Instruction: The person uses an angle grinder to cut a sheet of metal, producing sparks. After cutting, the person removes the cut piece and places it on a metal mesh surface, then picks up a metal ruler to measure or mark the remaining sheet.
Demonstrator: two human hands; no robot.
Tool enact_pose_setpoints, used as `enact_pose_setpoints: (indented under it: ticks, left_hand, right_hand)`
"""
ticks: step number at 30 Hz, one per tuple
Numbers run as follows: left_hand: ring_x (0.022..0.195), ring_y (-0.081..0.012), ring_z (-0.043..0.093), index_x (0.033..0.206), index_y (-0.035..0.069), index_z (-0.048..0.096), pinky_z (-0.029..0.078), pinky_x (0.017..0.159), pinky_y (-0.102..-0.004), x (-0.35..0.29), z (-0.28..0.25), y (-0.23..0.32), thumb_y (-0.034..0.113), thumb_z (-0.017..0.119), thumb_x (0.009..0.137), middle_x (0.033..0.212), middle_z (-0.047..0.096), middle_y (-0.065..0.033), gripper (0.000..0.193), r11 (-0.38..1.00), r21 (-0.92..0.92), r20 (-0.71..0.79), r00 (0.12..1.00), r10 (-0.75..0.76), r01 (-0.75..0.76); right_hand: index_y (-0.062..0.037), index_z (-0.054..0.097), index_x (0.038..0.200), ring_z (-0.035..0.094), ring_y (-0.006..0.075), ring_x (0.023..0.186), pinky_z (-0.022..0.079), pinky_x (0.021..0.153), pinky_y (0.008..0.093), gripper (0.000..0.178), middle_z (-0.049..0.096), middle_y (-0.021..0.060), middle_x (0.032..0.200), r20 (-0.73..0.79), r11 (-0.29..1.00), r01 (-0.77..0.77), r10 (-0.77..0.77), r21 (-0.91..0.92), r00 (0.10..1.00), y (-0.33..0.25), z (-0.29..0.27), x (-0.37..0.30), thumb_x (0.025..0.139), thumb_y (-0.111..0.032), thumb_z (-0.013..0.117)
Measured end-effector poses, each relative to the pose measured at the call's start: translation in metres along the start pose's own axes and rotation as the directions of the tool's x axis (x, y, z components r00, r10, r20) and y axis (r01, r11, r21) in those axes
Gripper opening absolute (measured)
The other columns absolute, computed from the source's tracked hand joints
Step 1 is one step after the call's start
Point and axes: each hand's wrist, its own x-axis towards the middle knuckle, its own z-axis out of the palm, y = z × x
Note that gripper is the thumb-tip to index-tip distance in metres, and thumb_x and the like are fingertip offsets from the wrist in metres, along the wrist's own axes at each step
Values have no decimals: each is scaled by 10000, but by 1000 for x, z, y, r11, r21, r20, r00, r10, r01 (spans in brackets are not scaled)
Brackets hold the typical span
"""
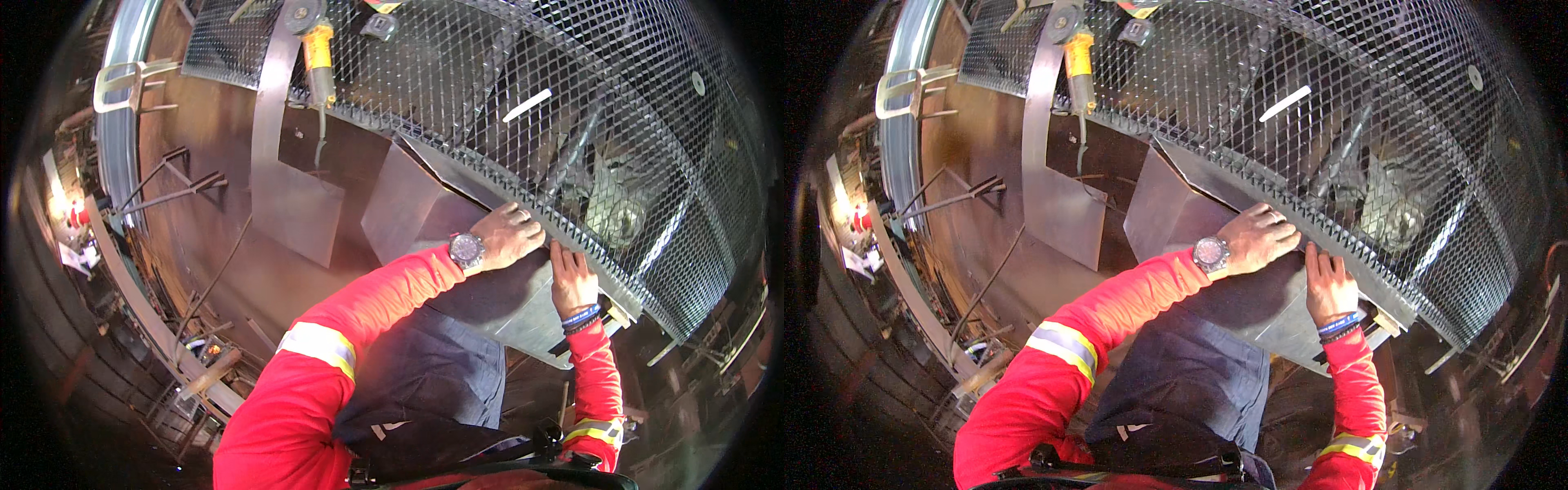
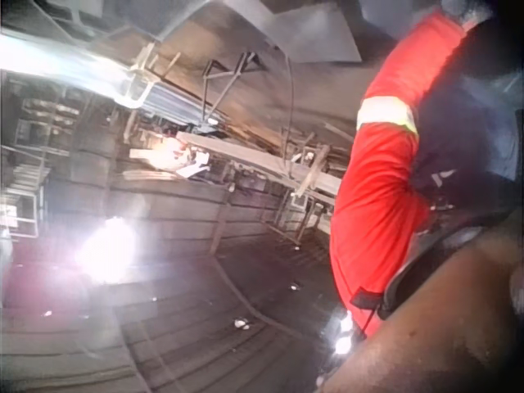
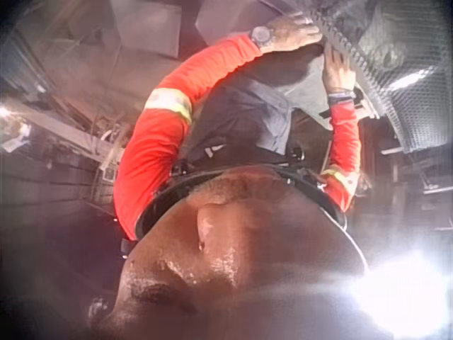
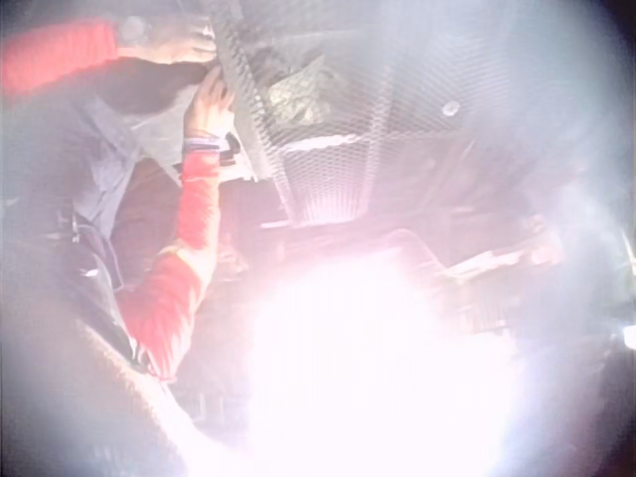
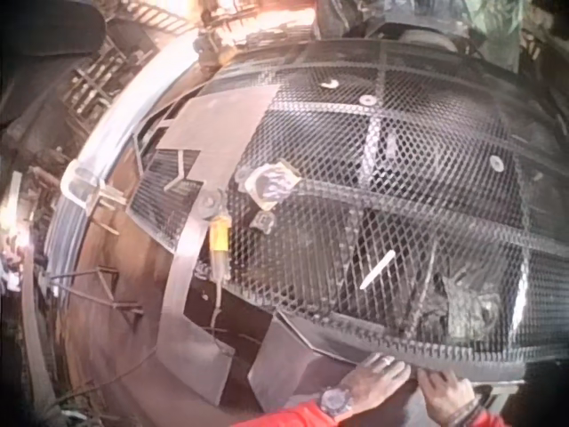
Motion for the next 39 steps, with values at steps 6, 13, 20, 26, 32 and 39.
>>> enact_pose_setpoints:
  ticks: [6, 13, 20, 26, 32, 39]
  left_hand:
    - [1093, -224, 637, 1080, 99, 725, 502, 960, -389, 13, 1, -2, 151, 635, 817, 1132, 691, -33, 283, 997, -2, -16, 997, 77, -77]
    - [1113, -230, 637, 1176, 52, 686, 476, 964, -405, 16, -8, -15, 0, 652, 722, 1175, 704, -63, 458, 990, 97, 4, 995, 103, -103]
    - [1047, -314, 662, 1179, 29, 671, 491, 934, -433, 17, -1, -20, -57, 582, 711, 1132, 715, -129, 485, 990, 76, 142, 984, 110, -121]
    - [968, -358, 692, 1158, -7, 688, 529, 870, -440, 21, -9, -8, -40, 603, 832, 1053, 726, -181, 339, 984, 48, 98, 981, 166, -172]
    - [966, -366, 690, 1150, -27, 685, 524, 872, -445, 15, -6, -11, -30, 609, 826, 1060, 725, -183, 333, 984, 40, 78, 982, 169, -173]
    - [953, -332, 681, 1140, -38, 675, 481, 897, -447, 25, -10, -1, -59, 586, 779, 1036, 718, -175, 372, 975, 46, 92, 972, 214, -219]
  right_hand:
    - [-50, 568, 1277, 644, 242, 919, 603, 666, 348, 483, 637, 69, 930, -4, 994, -47, 48, 100, 999, 9, -3, 0, 799, -106, 618]
    - [-37, 623, 907, 685, 243, 717, 549, 488, 418, 212, 658, 72, 745, -186, 975, -96, 133, 198, 974, 1, 6, 13, 794, -216, 642]
    - [-39, 636, 841, 699, 281, 694, 576, 515, 460, 214, 673, 101, 739, -288, 950, -140, 222, 278, 932, -5, 30, 4, 741, -224, 675]
    - [-174, 787, 791, 739, 275, 762, 615, 619, 580, 130, 749, 51, 803, -214, 955, -123, 184, 269, 959, -14, 33, 10, 784, -250, 682]
    - [-186, 785, 792, 731, 262, 750, 603, 590, 590, 176, 742, 49, 785, -139, 961, -57, 98, 272, 985, -13, 21, 8, 799, -313, 662]
    - [-136, 777, 791, 732, 269, 779, 612, 645, 543, 204, 734, 67, 805, -117, 949, -50, 91, 312, 989, -4, 16, 4, 802, -305, 664]
